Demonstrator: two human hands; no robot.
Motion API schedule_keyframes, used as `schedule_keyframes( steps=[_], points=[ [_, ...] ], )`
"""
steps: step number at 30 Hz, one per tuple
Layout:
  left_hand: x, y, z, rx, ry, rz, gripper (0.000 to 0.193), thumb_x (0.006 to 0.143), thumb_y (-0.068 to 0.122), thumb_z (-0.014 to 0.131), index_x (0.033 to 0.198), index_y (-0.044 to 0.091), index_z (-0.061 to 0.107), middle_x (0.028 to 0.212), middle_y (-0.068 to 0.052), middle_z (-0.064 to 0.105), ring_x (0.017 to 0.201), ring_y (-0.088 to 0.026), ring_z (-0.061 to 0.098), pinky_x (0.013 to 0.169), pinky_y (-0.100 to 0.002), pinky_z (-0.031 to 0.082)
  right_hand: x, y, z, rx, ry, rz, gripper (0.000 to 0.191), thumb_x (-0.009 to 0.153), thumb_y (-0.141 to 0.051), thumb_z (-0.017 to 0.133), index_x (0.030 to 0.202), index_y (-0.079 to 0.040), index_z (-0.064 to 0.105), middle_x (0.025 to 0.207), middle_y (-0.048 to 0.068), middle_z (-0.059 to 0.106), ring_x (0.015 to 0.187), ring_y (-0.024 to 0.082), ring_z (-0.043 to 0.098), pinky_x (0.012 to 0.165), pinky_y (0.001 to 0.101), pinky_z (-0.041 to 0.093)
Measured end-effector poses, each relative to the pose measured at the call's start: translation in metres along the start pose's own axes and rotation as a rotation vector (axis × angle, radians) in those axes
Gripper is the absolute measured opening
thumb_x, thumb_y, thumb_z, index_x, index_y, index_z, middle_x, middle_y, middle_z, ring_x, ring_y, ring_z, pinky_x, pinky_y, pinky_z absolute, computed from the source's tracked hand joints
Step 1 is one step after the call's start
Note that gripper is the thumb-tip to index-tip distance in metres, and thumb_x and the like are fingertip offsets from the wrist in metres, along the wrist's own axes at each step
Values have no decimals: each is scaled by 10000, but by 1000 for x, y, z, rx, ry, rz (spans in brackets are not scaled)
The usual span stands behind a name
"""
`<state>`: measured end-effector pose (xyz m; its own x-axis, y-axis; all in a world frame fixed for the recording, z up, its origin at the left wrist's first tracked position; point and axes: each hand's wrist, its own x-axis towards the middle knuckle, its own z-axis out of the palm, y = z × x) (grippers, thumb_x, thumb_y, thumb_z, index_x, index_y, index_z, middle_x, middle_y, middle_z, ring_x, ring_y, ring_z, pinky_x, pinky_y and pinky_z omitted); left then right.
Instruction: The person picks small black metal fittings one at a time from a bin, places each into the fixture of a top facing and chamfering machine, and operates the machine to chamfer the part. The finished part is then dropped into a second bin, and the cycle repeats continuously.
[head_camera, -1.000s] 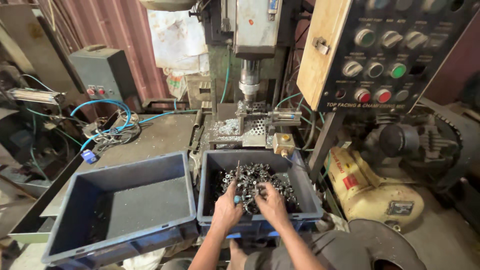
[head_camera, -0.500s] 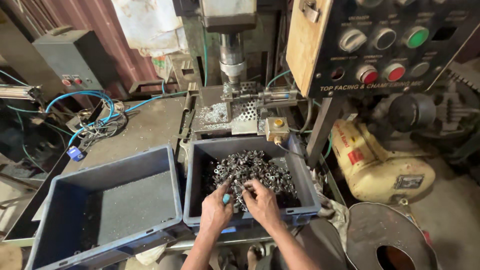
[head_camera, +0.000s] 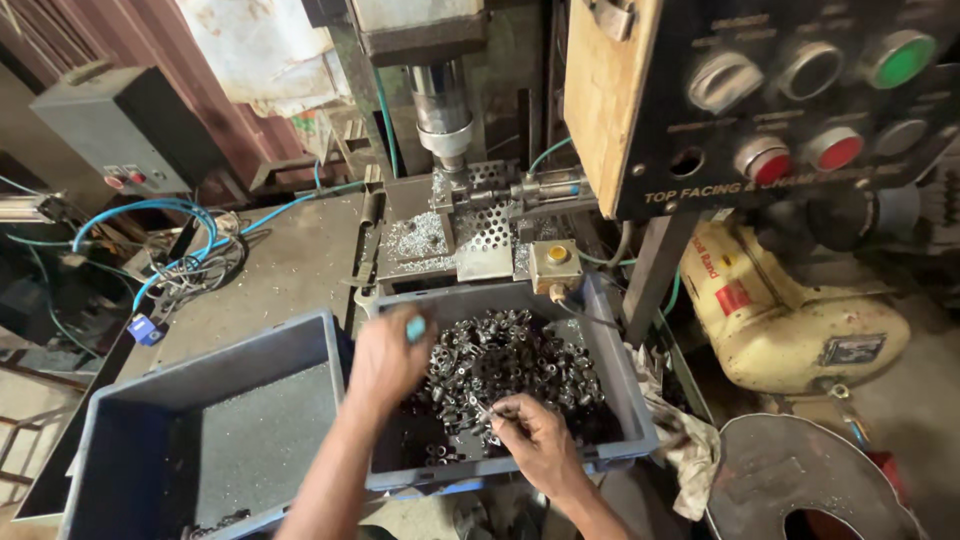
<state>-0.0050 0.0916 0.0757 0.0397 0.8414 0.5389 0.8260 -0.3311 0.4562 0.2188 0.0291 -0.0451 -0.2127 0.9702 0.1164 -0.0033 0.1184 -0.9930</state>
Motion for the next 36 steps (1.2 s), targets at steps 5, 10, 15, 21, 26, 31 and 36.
schedule_keyframes(
  steps=[5,10,15,21,26,31,36],
  points=[
    [105,12,-17,286,-113,27,217,792,179,704,993,144,781,792,-216,726,755,-423,709,699,-513,570,0,3,-3,-30,-38,-41,149,923,-64,701,1060,-7,712,887,10,754,799,56,660,695,240,544],
    [159,37,-21,441,-199,38,206,793,169,683,959,190,804,849,-195,743,825,-399,726,751,-498,583,1,-2,-3,-62,-44,-25,153,906,-61,698,1046,1,716,865,30,783,776,69,686,679,246,560],
    [184,33,1,586,-311,43,160,782,183,696,869,99,801,924,-205,739,912,-383,734,792,-486,591,3,-2,-3,-75,-47,-35,165,893,-60,726,1047,-4,717,855,46,777,769,79,690,682,250,571],
    [182,-21,29,273,-180,63,204,751,208,717,861,42,762,917,-252,726,906,-442,694,813,-505,551,1,5,-5,-85,-84,-5,166,901,-56,723,1062,-13,731,922,35,794,815,84,715,704,245,582],
    [91,-47,26,-146,-177,-137,256,800,240,740,905,6,736,861,-272,720,838,-462,685,764,-513,534,9,9,-5,170,-82,145,196,917,-31,688,1110,-15,721,950,60,776,844,113,708,745,264,583],
    [-65,-21,13,-281,-61,-87,201,832,153,720,986,24,726,941,-205,762,885,-407,733,759,-436,588,23,-1,-13,242,51,258,166,894,-16,687,1053,0,732,962,108,787,808,190,729,725,329,629],
    [-141,-15,5,-90,-242,-200,447,725,124,745,1169,85,707,1031,-156,730,933,-387,680,801,-471,550,94,-29,-18,367,173,157,176,947,-19,604,1104,8,677,1008,140,755,840,194,727,715,312,590]
  ],
)
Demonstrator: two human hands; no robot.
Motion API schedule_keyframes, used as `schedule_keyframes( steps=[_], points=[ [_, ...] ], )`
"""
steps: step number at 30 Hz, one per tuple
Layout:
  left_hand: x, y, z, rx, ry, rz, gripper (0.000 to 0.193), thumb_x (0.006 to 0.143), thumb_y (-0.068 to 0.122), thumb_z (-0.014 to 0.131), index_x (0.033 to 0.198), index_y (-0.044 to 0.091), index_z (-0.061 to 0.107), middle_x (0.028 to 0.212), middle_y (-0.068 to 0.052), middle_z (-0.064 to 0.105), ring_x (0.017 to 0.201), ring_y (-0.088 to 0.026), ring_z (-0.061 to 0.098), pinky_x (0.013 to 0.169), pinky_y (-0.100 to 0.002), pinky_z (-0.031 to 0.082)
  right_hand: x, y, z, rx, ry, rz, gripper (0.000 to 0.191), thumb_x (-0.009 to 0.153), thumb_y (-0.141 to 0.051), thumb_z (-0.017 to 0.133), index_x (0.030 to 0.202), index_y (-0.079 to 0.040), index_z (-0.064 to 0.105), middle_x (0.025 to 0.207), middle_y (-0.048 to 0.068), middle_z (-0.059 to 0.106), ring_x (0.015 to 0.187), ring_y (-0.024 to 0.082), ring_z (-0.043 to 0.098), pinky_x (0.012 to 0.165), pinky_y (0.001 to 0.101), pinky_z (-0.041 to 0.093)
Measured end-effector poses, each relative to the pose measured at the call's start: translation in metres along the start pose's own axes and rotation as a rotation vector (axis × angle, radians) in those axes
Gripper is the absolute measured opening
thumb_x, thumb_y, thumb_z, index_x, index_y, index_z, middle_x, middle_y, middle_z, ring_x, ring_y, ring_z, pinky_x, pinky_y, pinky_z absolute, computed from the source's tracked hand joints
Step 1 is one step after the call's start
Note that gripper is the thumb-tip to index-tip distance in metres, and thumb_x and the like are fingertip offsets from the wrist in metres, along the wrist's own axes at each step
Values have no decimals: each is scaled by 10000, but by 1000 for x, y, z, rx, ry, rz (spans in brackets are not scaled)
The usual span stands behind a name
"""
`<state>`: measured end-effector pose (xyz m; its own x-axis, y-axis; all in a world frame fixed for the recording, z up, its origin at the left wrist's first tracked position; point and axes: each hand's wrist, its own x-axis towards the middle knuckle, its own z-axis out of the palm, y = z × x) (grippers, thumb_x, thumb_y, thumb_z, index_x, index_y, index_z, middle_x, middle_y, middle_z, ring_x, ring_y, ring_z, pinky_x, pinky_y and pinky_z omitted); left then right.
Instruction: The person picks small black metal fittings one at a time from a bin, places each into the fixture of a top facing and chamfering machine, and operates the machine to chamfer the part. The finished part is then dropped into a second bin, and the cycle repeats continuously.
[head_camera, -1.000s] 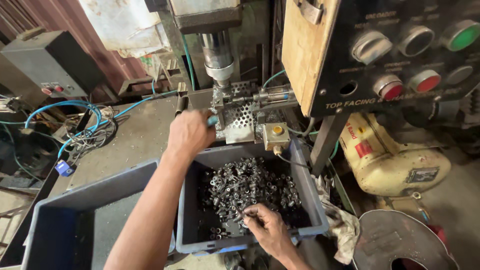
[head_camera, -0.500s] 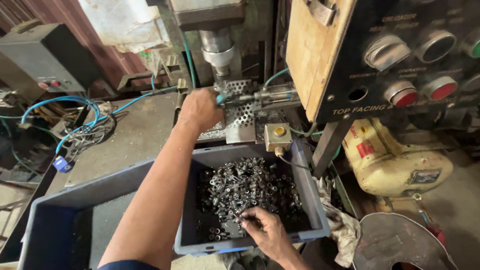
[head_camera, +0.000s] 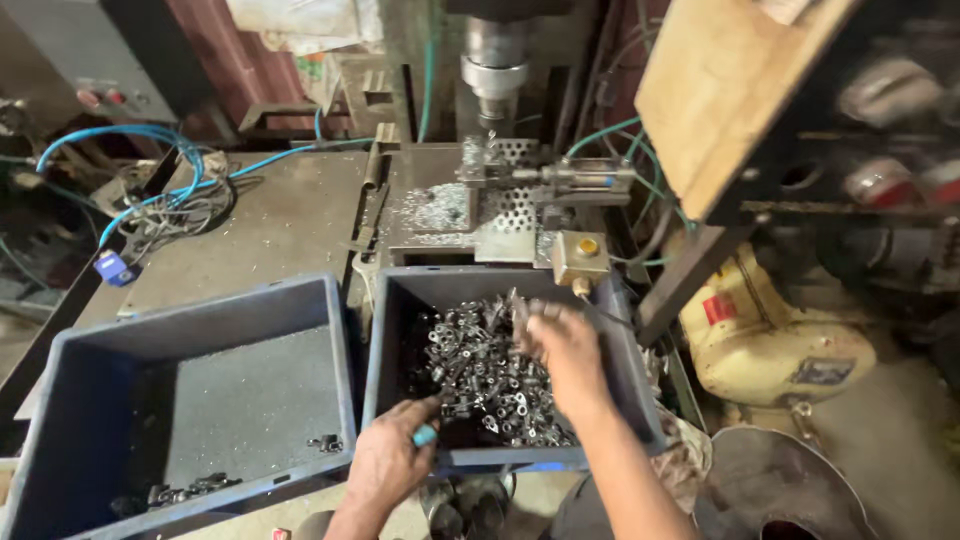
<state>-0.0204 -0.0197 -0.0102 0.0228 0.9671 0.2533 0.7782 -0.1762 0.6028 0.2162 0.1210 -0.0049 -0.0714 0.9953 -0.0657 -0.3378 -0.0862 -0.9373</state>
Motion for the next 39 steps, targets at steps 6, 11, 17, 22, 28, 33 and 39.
schedule_keyframes(
  steps=[6,11,17,22,28,33,39],
  points=[
    [1,-14,12,147,-49,73,638,676,158,767,1291,108,607,1062,-109,665,918,-346,631,841,-462,503,117,-26,44,65,87,-93,146,985,-48,602,1117,-18,656,992,106,739,843,185,736,707,294,595],
    [2,-26,23,148,-39,64,716,682,175,773,1371,115,587,1150,-115,657,921,-359,623,854,-470,493,198,-10,54,164,161,-78,103,971,-70,655,1065,-47,620,977,116,718,822,217,732,672,299,589],
    [4,-37,31,142,-44,101,741,697,200,764,1400,77,566,1141,-139,655,922,-377,632,924,-494,475,239,-1,63,183,260,-81,155,932,-90,690,1071,-56,627,988,96,699,822,250,723,624,324,594],
    [1,-46,40,132,-23,128,722,678,225,761,1358,62,581,1139,-152,657,862,-364,635,873,-477,496,240,0,63,209,241,-73,166,939,-117,694,1075,-51,624,1002,116,696,829,259,703,625,332,581],
    [4,-60,50,115,-69,160,729,674,242,780,1350,64,575,1200,-178,647,835,-372,633,842,-475,499,245,7,59,350,235,-82,147,929,-104,691,1050,-46,632,1009,102,686,854,280,708,646,346,587],
    [3,-67,55,107,-13,231,748,664,256,783,1350,43,573,1112,-172,651,900,-387,664,837,-499,495,250,-6,68,320,202,-69,158,909,-93,714,1038,-80,624,1024,86,693,861,239,694,657,336,576],
    [2,-66,56,114,28,233,683,703,230,756,1344,55,599,1114,-167,666,841,-362,667,810,-474,522,197,-45,68,-227,170,-19,302,957,-223,688,1222,-86,640,1064,52,736,926,211,760,786,306,647]
  ],
)
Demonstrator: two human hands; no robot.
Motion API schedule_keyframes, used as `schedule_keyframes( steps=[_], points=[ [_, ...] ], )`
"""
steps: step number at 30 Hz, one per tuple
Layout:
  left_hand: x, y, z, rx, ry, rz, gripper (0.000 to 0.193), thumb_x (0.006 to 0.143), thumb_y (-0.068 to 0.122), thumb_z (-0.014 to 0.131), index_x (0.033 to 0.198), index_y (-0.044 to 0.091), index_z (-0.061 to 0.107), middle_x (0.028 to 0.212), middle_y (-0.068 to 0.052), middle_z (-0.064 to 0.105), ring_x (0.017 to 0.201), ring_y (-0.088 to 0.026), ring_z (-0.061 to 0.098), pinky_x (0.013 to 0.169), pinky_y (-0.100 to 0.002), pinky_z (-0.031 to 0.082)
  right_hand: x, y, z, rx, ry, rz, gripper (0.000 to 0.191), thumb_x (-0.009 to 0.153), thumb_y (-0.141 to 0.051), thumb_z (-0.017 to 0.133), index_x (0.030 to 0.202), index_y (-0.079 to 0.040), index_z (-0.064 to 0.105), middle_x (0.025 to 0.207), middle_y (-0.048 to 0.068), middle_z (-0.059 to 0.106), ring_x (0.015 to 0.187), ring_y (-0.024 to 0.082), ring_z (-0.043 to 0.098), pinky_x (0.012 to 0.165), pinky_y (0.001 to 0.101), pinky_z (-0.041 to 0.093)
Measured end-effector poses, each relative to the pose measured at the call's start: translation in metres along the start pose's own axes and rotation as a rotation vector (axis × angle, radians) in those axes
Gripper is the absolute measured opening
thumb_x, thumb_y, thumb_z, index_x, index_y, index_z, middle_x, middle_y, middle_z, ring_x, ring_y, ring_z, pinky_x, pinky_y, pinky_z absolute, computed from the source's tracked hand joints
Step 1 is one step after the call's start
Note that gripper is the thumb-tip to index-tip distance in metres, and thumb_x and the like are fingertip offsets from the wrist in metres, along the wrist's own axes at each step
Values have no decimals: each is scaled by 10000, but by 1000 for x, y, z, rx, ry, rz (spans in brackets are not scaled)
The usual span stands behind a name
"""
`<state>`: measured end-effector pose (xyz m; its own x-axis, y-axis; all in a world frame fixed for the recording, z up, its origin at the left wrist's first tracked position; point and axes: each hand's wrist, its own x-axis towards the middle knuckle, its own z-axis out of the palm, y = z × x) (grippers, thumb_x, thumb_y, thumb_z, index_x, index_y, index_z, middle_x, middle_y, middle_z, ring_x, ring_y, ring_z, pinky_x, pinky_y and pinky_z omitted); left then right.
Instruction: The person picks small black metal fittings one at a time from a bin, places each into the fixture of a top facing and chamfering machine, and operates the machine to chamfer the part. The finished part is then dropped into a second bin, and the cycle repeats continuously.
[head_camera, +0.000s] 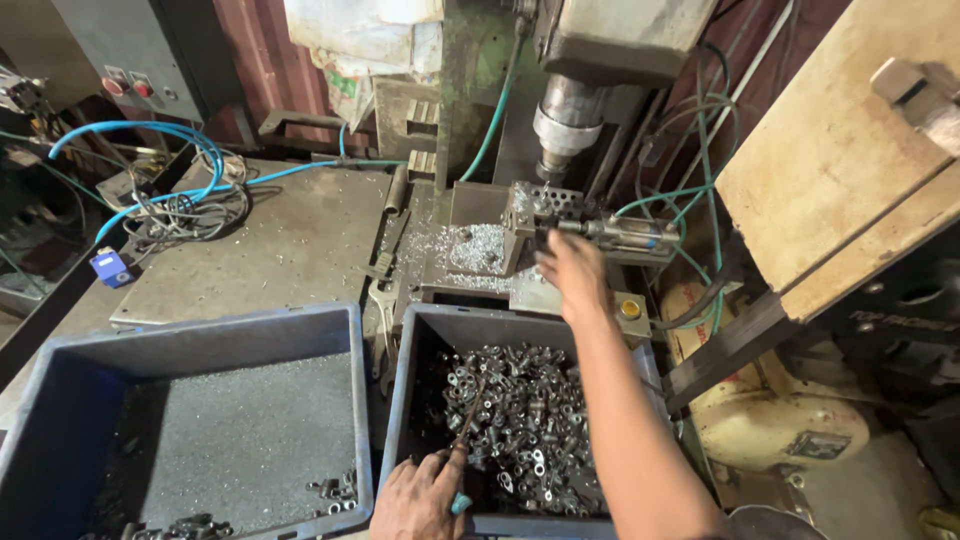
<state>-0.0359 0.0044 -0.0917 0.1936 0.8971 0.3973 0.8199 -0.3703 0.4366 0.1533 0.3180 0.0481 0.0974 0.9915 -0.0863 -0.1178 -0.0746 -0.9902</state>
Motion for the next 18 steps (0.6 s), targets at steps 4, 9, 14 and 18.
schedule_keyframes(
  steps=[4,9,14,18],
  points=[
    [6,4,-6,46,109,59,727,658,242,778,1340,61,600,1060,-167,669,822,-365,664,843,-528,499,-73,-8,-61,-541,13,-545,352,929,-216,720,1234,-42,701,1133,97,760,987,146,734,856,281,580],
    [6,23,-21,16,-16,-95,740,668,193,774,1367,76,562,1074,-140,660,884,-356,634,870,-482,484,-109,-1,-113,-1105,297,-654,341,929,-349,730,1146,-87,750,1170,136,733,1131,342,655,985,470,512],
    [10,43,-45,22,-32,-173,720,685,185,779,1372,112,576,1017,-122,642,901,-355,619,865,-465,477,-108,-16,-121,-1306,105,-623,456,920,-434,706,1192,-69,682,1295,152,662,1231,366,592,1011,489,483],
    [13,58,-61,35,-53,-208,728,687,192,787,1378,115,572,1010,-122,639,901,-349,614,853,-462,476,-129,-33,-137,-1438,-66,-733,587,873,-422,737,1320,-56,632,1306,192,638,1189,417,556,982,514,453]
  ],
)
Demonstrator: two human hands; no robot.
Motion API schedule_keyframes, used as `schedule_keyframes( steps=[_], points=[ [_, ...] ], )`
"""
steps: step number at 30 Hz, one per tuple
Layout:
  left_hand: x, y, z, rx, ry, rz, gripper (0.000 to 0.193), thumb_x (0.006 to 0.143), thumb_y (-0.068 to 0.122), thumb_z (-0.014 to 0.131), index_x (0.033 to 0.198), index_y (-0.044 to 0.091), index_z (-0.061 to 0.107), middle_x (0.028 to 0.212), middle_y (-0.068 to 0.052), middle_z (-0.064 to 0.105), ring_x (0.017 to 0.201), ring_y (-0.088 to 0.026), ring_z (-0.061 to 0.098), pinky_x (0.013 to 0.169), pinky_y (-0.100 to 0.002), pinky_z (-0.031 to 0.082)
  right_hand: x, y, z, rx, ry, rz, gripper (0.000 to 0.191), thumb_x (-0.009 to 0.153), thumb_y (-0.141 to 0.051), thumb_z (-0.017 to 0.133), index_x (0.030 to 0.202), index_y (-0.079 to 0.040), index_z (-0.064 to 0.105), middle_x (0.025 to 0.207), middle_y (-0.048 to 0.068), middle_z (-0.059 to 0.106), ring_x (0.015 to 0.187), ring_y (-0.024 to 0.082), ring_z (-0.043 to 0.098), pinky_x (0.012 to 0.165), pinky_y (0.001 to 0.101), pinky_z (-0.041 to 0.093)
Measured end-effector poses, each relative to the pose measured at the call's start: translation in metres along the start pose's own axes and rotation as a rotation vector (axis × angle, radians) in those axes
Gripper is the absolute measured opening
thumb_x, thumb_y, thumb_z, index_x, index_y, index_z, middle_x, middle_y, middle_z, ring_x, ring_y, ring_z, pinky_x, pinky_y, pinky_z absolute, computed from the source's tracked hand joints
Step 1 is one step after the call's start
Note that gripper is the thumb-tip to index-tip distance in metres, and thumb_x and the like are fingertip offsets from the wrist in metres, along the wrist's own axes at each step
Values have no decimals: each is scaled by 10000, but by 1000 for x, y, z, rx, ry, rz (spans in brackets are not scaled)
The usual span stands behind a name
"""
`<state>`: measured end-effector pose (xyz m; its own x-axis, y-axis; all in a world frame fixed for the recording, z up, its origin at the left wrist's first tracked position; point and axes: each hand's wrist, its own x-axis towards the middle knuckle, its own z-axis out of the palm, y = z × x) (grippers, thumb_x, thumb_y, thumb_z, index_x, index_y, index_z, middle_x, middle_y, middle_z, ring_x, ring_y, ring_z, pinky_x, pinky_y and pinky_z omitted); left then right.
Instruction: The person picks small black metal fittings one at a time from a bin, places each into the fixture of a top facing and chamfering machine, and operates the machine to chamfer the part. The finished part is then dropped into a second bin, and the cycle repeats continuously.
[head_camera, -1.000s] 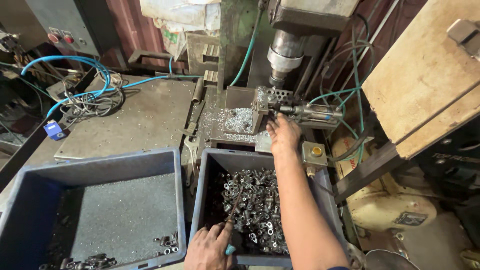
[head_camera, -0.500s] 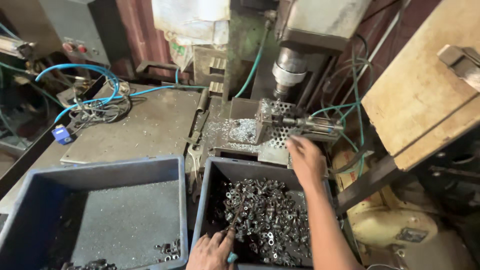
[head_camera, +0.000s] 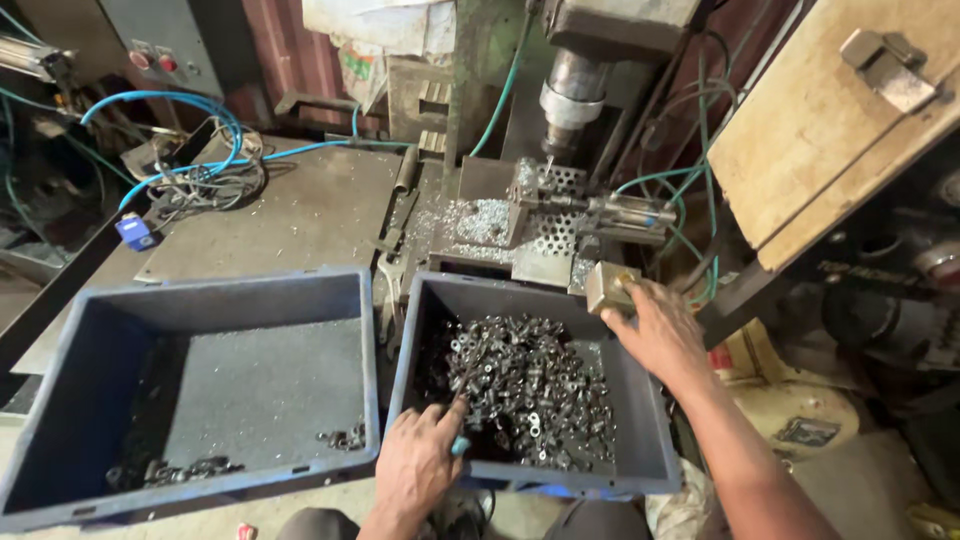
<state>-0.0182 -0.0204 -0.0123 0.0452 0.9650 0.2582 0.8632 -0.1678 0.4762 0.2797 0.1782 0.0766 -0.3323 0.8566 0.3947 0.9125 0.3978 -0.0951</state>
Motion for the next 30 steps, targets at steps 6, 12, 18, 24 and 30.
schedule_keyframes(
  steps=[6,12,18,24,30],
  points=[
    [-5,2,-4,-23,24,-11,660,642,131,755,1290,104,629,997,-132,651,914,-363,614,850,-468,491,-118,-53,29,403,54,157,588,863,-392,735,1336,-55,644,1254,181,659,1164,365,635,975,445,508],
    [-23,-16,-2,-475,404,-180,312,890,145,719,1197,91,733,1071,-122,747,993,-318,724,877,-390,559,-169,-63,48,453,55,124,490,915,-340,735,1325,-80,669,1238,157,705,1060,318,700,930,422,545],
    [-48,-107,-46,-657,743,-425,282,848,115,722,1120,42,721,1024,-144,782,933,-222,727,844,-334,569,-170,-65,58,379,16,120,484,902,-408,712,1295,-127,691,1187,116,724,975,309,729,833,420,573],
    [-55,-225,-119,227,293,-712,251,847,194,674,1067,142,783,946,-206,747,933,-407,717,814,-480,570,-173,-70,66,215,70,64,456,882,-420,725,1258,-161,707,1181,103,733,1021,335,716,840,437,573],
    [-64,-304,-127,577,-327,-854,309,937,307,617,1107,131,805,1187,-148,753,1142,-321,721,942,-449,581,-168,-73,70,214,119,116,414,888,-403,726,1216,-151,719,1090,103,737,967,317,718,817,431,573]
  ],
)
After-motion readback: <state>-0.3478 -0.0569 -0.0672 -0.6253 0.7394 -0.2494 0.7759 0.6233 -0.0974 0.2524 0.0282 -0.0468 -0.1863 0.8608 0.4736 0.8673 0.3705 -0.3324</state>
